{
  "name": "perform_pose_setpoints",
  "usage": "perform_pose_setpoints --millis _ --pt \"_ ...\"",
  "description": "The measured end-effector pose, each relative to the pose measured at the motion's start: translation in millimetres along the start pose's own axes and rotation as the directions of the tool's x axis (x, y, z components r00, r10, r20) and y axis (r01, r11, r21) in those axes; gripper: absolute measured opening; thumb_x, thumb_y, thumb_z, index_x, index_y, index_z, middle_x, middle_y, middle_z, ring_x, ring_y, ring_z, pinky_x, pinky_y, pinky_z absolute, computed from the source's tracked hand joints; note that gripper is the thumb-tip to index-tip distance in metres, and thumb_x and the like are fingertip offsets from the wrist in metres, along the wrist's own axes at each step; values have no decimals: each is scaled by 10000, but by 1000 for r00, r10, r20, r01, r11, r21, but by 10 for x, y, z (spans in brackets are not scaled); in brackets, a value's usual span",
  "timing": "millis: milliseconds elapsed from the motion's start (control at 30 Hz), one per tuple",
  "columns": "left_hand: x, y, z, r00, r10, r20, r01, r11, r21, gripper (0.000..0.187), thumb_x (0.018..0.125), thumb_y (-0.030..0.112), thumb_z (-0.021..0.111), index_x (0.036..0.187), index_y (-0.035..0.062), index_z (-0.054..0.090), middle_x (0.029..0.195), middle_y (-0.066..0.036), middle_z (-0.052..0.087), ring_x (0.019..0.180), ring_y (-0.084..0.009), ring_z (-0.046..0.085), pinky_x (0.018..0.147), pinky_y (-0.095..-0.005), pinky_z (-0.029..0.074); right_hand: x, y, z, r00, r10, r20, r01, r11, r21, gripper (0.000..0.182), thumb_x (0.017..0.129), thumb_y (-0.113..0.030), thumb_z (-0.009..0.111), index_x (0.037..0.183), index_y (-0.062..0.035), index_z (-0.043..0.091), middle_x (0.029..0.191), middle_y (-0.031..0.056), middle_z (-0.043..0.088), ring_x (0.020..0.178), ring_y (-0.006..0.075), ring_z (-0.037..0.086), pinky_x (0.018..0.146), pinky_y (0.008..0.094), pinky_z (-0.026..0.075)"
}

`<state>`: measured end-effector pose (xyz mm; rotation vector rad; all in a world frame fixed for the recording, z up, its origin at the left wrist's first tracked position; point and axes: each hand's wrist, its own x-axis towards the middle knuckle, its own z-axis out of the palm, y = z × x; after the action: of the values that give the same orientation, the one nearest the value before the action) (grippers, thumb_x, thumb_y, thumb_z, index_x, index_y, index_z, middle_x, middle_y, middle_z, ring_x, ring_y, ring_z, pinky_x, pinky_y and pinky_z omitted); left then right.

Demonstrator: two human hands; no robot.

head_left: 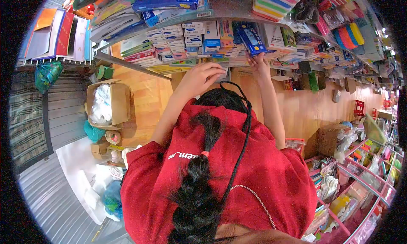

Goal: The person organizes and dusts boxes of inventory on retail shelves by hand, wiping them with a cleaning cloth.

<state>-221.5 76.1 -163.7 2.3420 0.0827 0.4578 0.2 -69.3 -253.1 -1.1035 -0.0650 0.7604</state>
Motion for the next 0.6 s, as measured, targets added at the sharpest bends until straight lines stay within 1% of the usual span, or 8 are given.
perform_pose_setpoints --millis 67,167,200,300,400,433,500,600 --pt "-3 -9 31 1000 9 -13 -9 1000 3 173 870 168 560 1001 123 663 1063 -32 615 970 -245 590 827 -357 469 46 87 -60 999 20 47 -20 1000 -2 465 933 -387 500 1215 -33 396 1050 129 615 920 204 629 736 289 483" --pt "1 -22 41 998 -2 63 1 1000 16 202 882 177 555 1046 118 655 1087 -42 609 1010 -253 584 860 -349 473 31 112 -116 999 34 29 -27 975 -218 584 941 -318 505 1356 -36 206 1089 155 597 972 239 631 787 337 496" --pt "4 -20 49 998 -14 69 13 1000 9 203 882 177 555 1048 117 655 1086 -44 609 1010 -253 584 861 -348 472 27 118 -140 998 6 58 10 960 -280 606 942 -292 520 1384 -91 157 1067 147 603 957 237 636 760 320 494" --pt "-10 1 49 995 -48 84 50 999 -18 205 883 175 555 1052 115 655 1083 -50 610 1009 -253 583 864 -345 469 70 104 -146 996 -75 53 91 875 -476 622 928 -283 552 1390 -113 172 1050 138 607 910 218 645 742 321 495" --pt "-2 35 29 997 -42 63 45 998 -45 197 880 170 554 1039 121 660 1067 -48 613 976 -251 591 833 -344 476 51 -18 -77 964 -235 127 253 652 -715 632 909 -275 586 1399 -104 227 1058 146 598 923 199 632 743 317 494" --pt "-4 24 46 999 -26 33 28 999 -42 188 876 168 556 1022 128 666 1052 -40 615 944 -248 599 801 -344 485 78 -14 -75 923 -342 173 346 548 -762 622 878 -232 618 1382 -100 279 1050 153 602 877 221 626 733 318 499" --pt "2 15 59 1000 -13 4 13 999 -33 179 873 166 557 1005 135 673 1037 -32 618 910 -246 607 769 -344 493 137 -33 -39 802 -522 289 489 298 -820 613 816 -145 682 1348 -93 383 1034 165 609 784 266 614 712 319 507" --pt "2 4 59 1000 -23 2 23 999 -32 177 875 165 554 1003 136 672 1036 -32 618 908 -247 608 767 -345 493 126 -137 21 616 -568 545 659 -6 -752 604 776 -109 694 1326 -90 446 1124 194 588 813 314 612 726 336 506"
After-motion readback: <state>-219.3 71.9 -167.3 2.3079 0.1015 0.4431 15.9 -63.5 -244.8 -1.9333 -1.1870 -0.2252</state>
